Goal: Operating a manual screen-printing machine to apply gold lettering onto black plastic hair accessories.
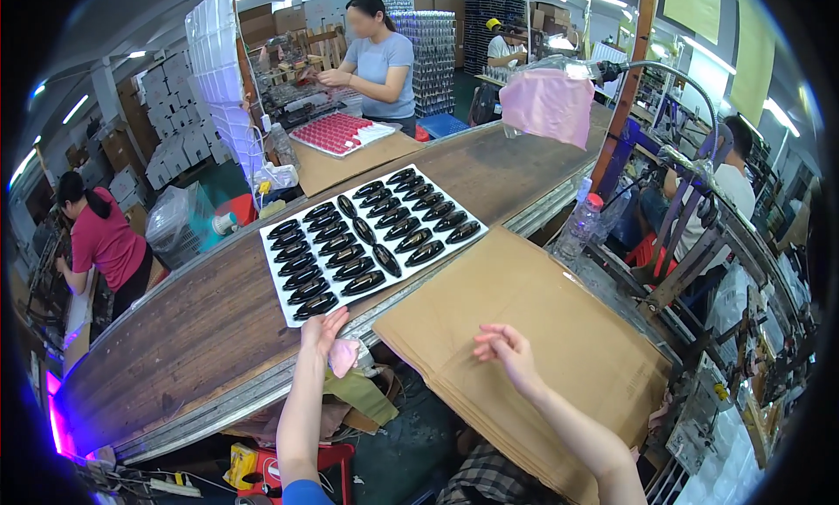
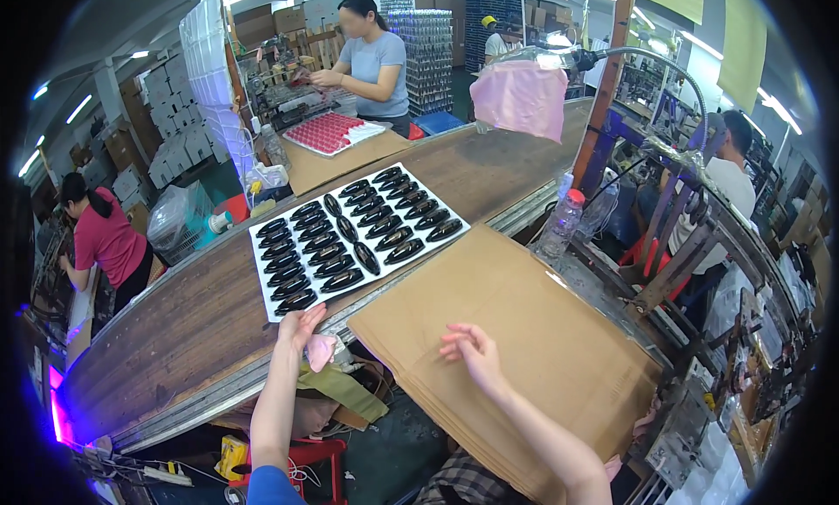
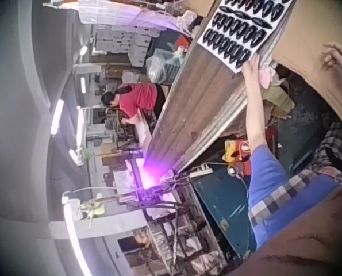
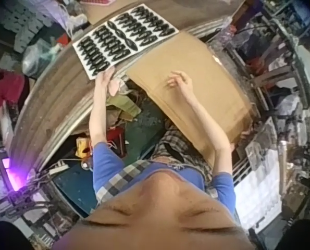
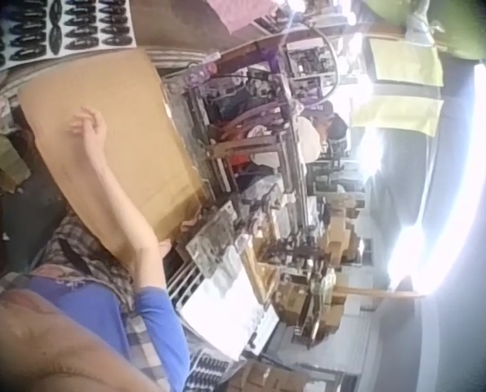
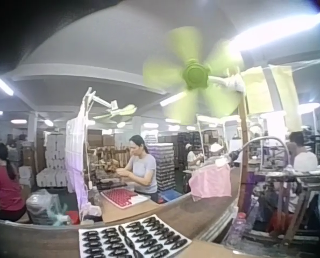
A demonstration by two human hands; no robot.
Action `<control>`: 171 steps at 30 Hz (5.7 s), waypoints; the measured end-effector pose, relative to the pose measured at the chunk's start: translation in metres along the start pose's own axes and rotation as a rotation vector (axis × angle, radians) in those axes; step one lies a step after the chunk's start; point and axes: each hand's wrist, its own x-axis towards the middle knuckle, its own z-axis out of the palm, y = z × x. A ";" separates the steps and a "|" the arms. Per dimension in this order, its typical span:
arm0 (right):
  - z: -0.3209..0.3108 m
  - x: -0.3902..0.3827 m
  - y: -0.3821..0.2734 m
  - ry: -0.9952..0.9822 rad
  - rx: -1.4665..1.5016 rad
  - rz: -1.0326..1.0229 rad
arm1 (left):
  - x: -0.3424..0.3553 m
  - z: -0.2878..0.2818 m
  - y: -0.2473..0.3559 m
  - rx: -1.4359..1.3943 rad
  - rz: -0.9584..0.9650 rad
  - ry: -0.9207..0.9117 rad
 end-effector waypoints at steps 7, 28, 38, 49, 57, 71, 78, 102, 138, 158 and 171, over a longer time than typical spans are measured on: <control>0.009 -0.109 -0.031 -0.027 0.050 0.090 | 0.038 -0.002 -0.025 -0.230 -0.152 0.056; -0.047 -0.304 -0.015 0.386 0.215 0.090 | 0.028 -0.014 -0.017 -0.194 -0.155 0.212; -0.074 -0.399 -0.030 0.649 0.168 0.163 | -0.283 0.150 -0.218 0.919 0.165 -0.831; -0.081 -0.514 -0.009 1.407 0.200 -0.149 | -0.475 0.190 -0.383 0.800 -0.888 -1.567; -0.107 -0.531 -0.024 1.436 0.222 -0.329 | -0.491 0.209 -0.398 0.782 -1.130 -1.547; -0.098 -0.556 -0.022 1.611 0.553 -0.543 | -0.474 0.211 -0.386 0.810 -0.895 -1.605; -0.037 -0.534 0.003 0.748 1.271 -0.515 | -0.473 0.243 -0.389 0.826 -0.516 -1.779; -0.067 -0.313 -0.012 0.031 -0.492 -0.027 | -0.255 0.133 -0.144 0.983 1.121 -0.171; -0.177 -0.470 -0.147 0.635 -1.293 0.352 | -0.314 0.107 -0.271 0.853 0.014 -0.389; -0.274 -0.328 -0.149 0.488 -1.232 -0.229 | -0.295 0.264 -0.381 1.091 0.667 -1.004; -0.273 -0.352 -0.137 0.548 -1.303 -0.144 | -0.219 0.255 -0.471 1.480 1.033 -1.164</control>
